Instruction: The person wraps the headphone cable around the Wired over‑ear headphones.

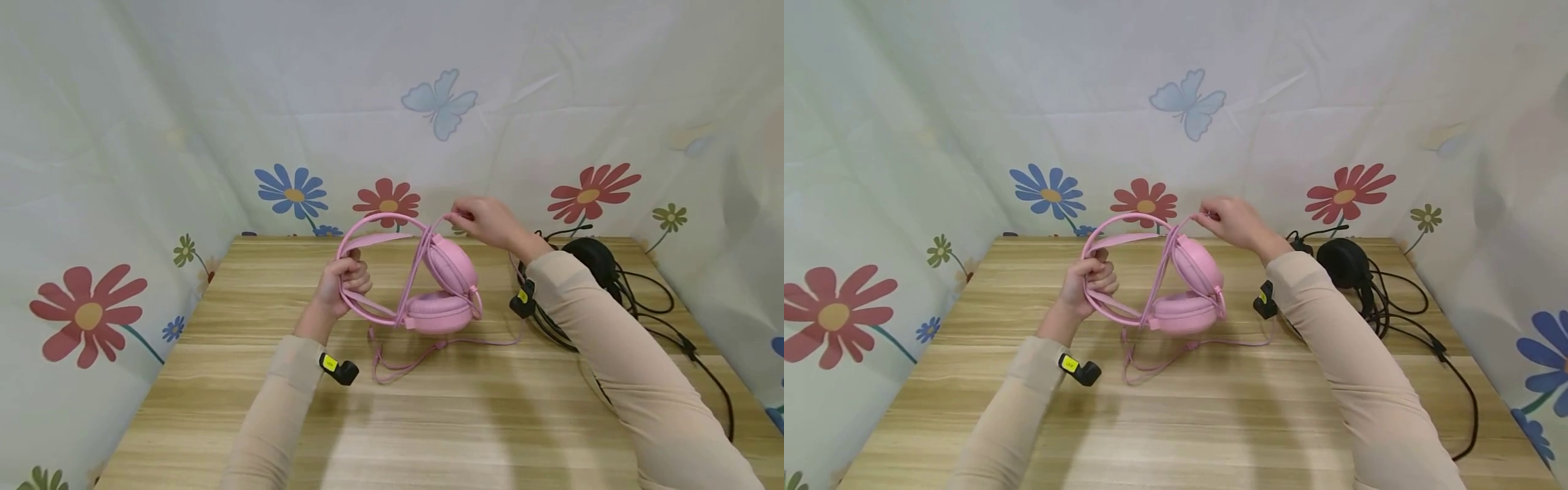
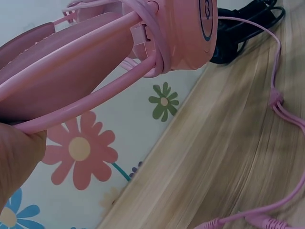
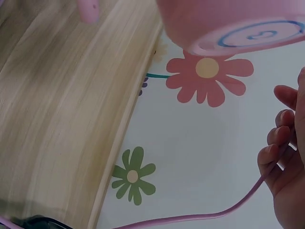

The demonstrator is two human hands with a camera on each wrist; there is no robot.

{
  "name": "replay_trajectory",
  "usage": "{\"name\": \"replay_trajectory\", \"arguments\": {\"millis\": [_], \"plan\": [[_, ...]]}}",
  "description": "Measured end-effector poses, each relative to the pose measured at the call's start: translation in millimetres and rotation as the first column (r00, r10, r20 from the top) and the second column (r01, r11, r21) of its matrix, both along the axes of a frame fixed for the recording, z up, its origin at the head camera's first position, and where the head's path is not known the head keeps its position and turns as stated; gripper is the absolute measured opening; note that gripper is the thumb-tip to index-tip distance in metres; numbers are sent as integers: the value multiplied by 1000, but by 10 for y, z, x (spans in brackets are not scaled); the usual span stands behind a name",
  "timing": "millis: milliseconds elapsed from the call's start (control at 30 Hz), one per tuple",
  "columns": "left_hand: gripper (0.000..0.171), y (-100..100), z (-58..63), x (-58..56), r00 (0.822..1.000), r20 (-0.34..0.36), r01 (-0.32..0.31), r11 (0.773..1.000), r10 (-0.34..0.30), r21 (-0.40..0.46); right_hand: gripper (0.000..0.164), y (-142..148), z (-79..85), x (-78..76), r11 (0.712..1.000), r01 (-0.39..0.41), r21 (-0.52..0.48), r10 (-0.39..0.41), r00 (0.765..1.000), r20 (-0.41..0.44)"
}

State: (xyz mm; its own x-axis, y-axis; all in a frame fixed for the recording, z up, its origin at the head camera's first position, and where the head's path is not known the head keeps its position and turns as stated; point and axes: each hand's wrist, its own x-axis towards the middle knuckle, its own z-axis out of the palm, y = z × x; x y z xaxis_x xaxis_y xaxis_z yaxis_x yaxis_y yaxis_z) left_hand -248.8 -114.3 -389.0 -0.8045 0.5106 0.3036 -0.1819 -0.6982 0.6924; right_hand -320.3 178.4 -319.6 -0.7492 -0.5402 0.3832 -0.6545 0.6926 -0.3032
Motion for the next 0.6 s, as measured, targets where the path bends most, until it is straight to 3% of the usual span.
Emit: {"name": "replay_trajectory", "arguments": {"millis": [167, 333, 467, 600], "plan": [[27, -17, -10, -27, 998, 18, 52, 994, -54, 93, 30, -6, -55, -16, 998, -18, -55, 24, 994, 108], [21, -32, -2, -35, 994, 48, 92, 978, -103, 188, 35, -19, -143, -27, 992, -11, -123, 42, 966, 256], [22, -5, 41, -18, 984, 38, 159, 959, -172, 234, 37, -50, -180, -35, 987, -5, -160, 55, 949, 311], [21, 41, 104, 8, 977, 20, 200, 936, -215, 290, 29, -2, -220, -11, 954, -73, -292, 179, 917, 355]]}}
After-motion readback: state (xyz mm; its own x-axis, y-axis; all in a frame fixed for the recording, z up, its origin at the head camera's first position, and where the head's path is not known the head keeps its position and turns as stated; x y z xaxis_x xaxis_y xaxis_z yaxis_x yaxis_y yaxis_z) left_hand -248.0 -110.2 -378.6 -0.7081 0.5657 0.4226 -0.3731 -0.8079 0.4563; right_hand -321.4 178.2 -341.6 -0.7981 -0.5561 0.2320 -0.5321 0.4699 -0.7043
